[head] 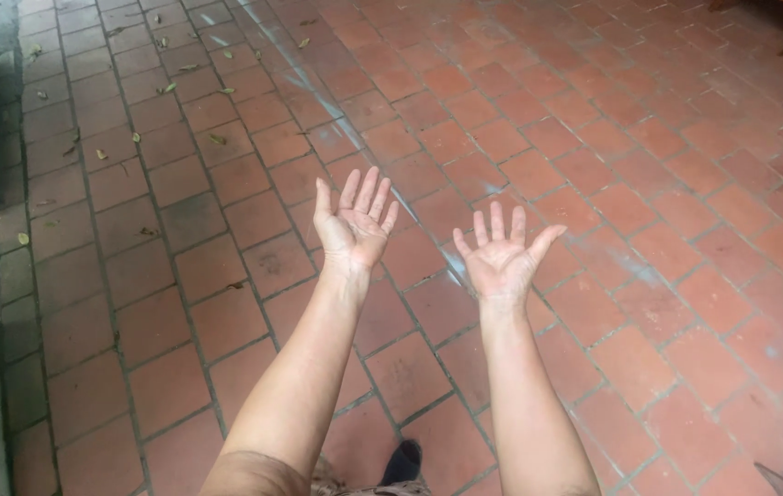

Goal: The recorder picks up and carries corrugated roofing sheets across an outdoor patio area.

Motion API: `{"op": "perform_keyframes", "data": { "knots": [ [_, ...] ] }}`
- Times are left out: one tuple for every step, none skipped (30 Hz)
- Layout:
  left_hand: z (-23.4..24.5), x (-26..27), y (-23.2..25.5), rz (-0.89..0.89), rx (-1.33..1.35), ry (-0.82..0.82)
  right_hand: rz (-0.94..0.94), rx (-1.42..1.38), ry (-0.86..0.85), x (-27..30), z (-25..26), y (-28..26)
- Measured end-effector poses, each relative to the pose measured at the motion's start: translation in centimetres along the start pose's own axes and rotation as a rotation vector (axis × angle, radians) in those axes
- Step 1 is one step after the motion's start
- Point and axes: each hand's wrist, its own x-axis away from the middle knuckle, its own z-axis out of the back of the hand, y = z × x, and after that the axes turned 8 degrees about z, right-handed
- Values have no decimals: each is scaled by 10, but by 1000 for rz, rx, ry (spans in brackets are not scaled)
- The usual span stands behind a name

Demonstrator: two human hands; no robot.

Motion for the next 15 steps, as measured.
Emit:
{"op": "perform_keyframes", "data": {
  "knots": [
    [-1,-13,-3,0,3,5,-3,3,3,-14,-1,1],
    [-2,-26,-4,-3,1,7,-19,4,-12,-26,-3,2],
    [-6,-40,-4,-9,-3,6,-34,2,-31,-42,-7,5],
    [-8,-56,-4,-11,-2,7,-37,3,-31,-56,-8,6],
    [-10,-71,-4,-16,-4,10,-43,0,-18,-70,-9,8],
    [-12,-87,-3,-20,-6,14,-49,-2,-5,-83,-10,10],
    [-14,-102,-2,-20,-5,13,-49,-1,-5,-100,-7,10],
    [-14,-118,-1,-23,-1,9,-49,0,-12,-116,-4,11],
    [-16,-135,3,-24,4,2,-46,3,-19,-134,-3,13],
    [-19,-152,9,-21,5,0,-43,5,-20,-152,-4,15],
    [-21,-169,12,-26,10,-14,-33,8,-26,-170,-2,15],
    [-23,-188,16,-32,15,-28,-24,11,-32,-189,-1,17],
    [-25,-209,22,-24,18,-31,-16,16,-30,-209,-6,19],
    [-28,-231,28,-28,26,-46,-15,30,-29,-230,-12,22],
    [-34,-255,34,-35,35,-62,-15,44,-31,-255,-20,23]
  ]
}}
